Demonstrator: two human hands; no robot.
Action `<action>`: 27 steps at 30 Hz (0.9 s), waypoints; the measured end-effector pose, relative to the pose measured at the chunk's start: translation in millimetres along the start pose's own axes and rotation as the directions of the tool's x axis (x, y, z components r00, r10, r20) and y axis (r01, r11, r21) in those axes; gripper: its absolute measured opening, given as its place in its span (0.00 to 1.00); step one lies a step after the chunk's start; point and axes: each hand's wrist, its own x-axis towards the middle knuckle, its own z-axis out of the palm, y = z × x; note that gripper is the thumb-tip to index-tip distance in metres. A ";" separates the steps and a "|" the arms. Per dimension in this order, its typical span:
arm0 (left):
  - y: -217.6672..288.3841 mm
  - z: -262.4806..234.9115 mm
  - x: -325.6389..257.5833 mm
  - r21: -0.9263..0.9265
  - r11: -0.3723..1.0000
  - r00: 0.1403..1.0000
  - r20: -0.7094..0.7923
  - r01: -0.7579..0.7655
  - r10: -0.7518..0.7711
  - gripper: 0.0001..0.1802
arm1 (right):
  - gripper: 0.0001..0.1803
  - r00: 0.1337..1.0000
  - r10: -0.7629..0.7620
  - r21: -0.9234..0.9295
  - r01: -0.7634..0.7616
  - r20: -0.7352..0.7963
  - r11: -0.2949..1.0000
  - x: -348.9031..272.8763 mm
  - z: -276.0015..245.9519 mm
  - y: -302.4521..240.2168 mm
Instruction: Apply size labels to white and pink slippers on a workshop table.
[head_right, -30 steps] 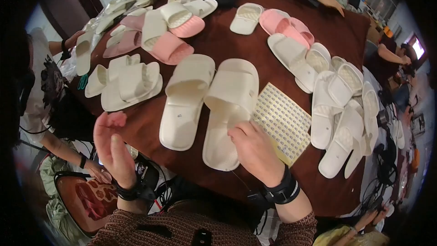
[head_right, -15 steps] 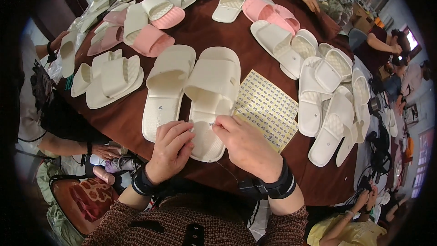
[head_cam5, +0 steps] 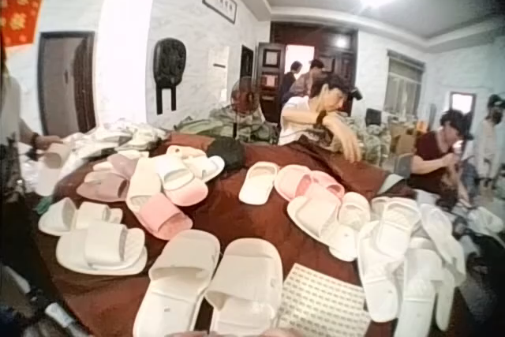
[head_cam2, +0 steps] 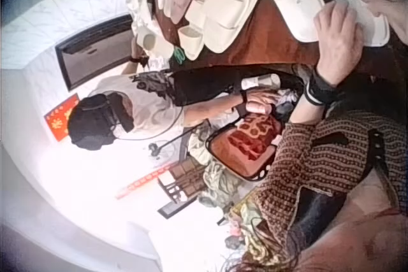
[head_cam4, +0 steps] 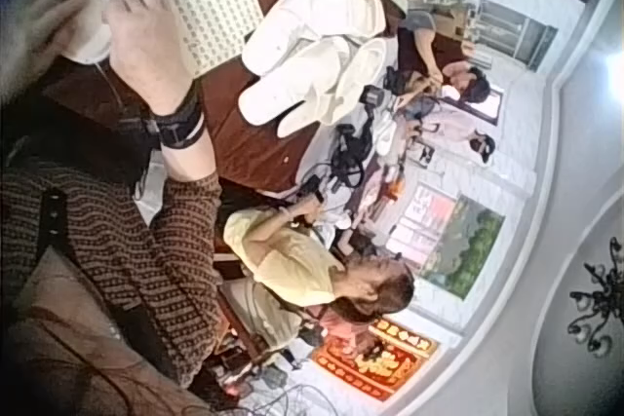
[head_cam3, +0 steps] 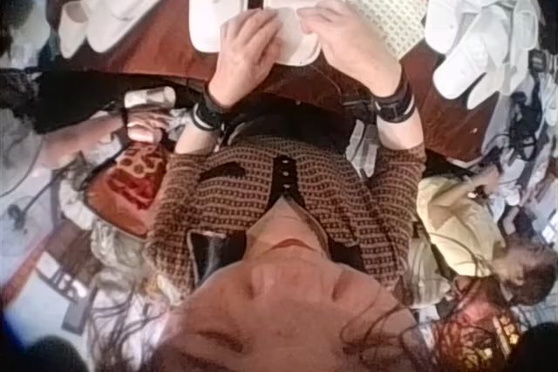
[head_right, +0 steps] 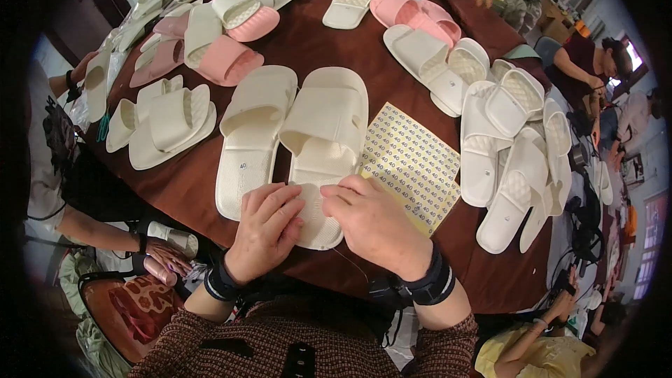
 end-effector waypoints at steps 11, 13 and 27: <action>1.2 2.8 -1.1 0.034 0.999 1.000 0.017 -0.006 0.005 0.19 | 0.10 0.997 -0.049 -0.276 0.061 0.052 0.959 0.6 5.8 -18.2; 1.4 3.5 -0.7 0.048 0.999 1.000 0.018 -0.012 0.011 0.20 | 0.10 0.998 -0.038 -0.276 0.052 0.056 0.960 0.1 5.4 -19.5; 3.7 -2.3 -0.4 0.020 1.000 0.999 0.038 0.003 -0.004 0.18 | 0.04 0.998 0.058 0.052 -0.056 -0.033 0.997 -3.8 -19.4 8.1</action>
